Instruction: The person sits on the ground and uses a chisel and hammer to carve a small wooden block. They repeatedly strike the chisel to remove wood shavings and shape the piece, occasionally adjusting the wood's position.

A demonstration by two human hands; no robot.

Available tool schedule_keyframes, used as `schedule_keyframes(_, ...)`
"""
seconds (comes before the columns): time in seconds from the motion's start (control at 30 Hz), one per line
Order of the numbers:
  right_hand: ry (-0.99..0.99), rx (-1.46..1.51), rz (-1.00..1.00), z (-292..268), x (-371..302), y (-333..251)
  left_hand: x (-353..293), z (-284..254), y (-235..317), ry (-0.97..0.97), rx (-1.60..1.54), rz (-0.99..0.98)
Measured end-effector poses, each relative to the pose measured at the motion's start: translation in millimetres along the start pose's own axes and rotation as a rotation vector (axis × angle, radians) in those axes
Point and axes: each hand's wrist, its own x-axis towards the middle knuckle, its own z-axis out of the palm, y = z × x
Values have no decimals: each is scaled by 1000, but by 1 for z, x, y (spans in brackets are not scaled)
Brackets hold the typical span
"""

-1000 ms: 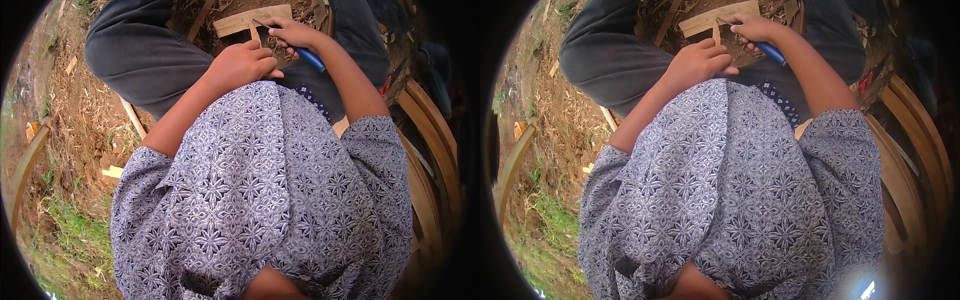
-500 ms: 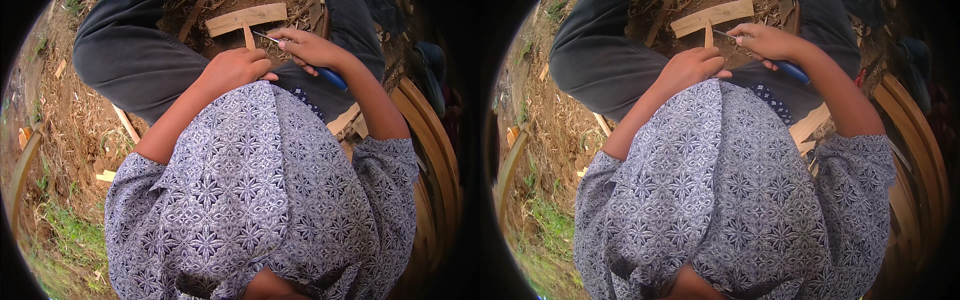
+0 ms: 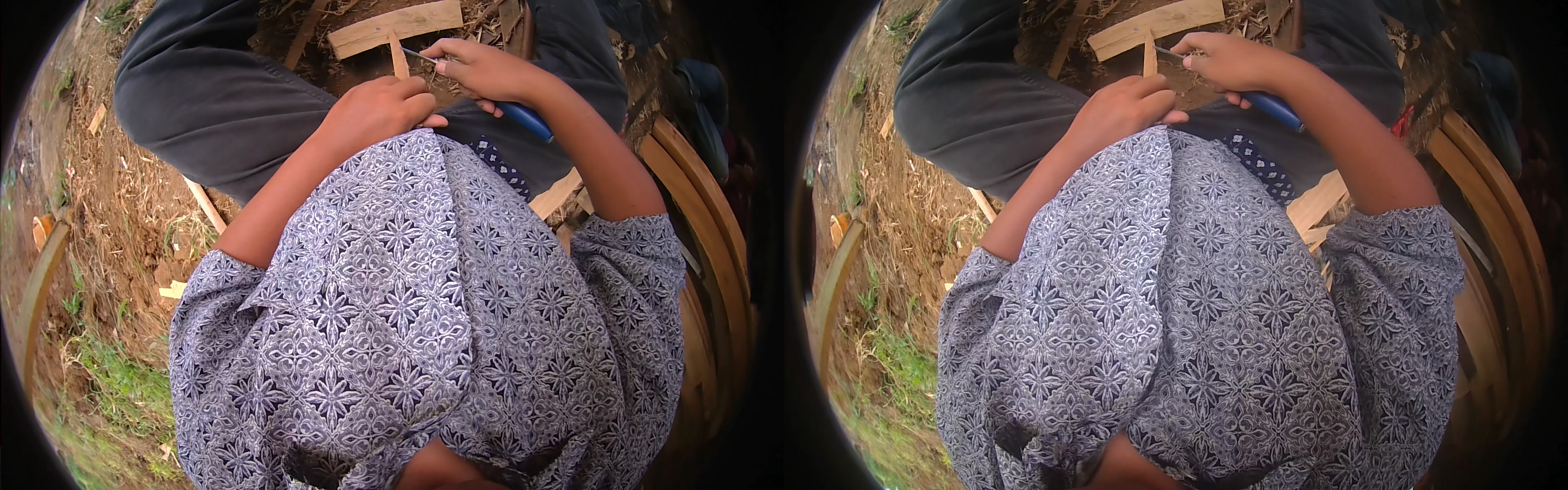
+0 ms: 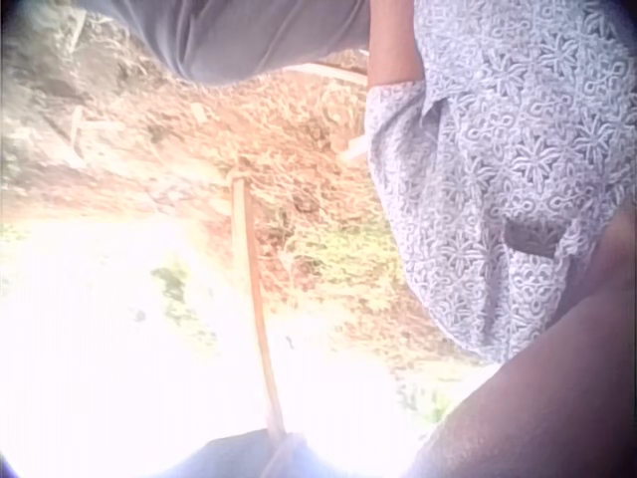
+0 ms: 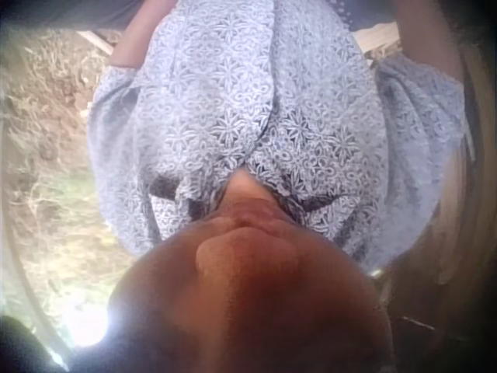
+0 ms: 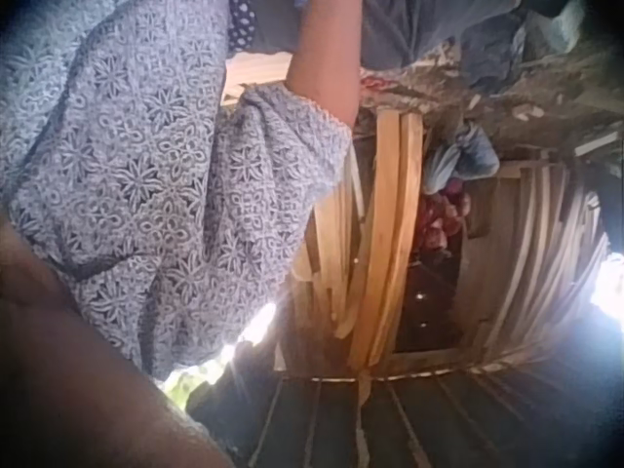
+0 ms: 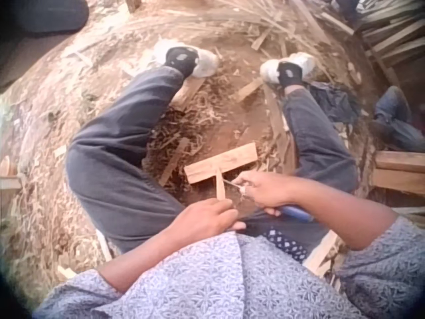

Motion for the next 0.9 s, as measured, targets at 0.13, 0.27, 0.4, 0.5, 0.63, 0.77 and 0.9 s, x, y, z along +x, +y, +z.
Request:
schedule_keyframes(0.13,36,-9,10,5,1,0,1,-4,3,-75,-17,-34)
schedule_keyframes(0.27,67,-4,6,10,8,1,0,-4,2,-42,-35,-28)
schedule_keyframes(0.4,63,3,-14,10,13,2,0,-3,-2,-97,-36,-38)
schedule_keyframes(0.5,104,-21,-17,14,15,-3,-2,-3,-1,-65,-34,-50)
schedule_keyframes(0.63,195,-73,-38,23,22,-1,-2,-1,-4,-2,14,-26)
schedule_keyframes(0.77,330,-13,-76,37,46,12,-1,-2,-3,-11,-13,-62)
schedule_keyframes(0.9,299,114,-57,31,36,15,-2,-3,-3,-20,-21,-72)
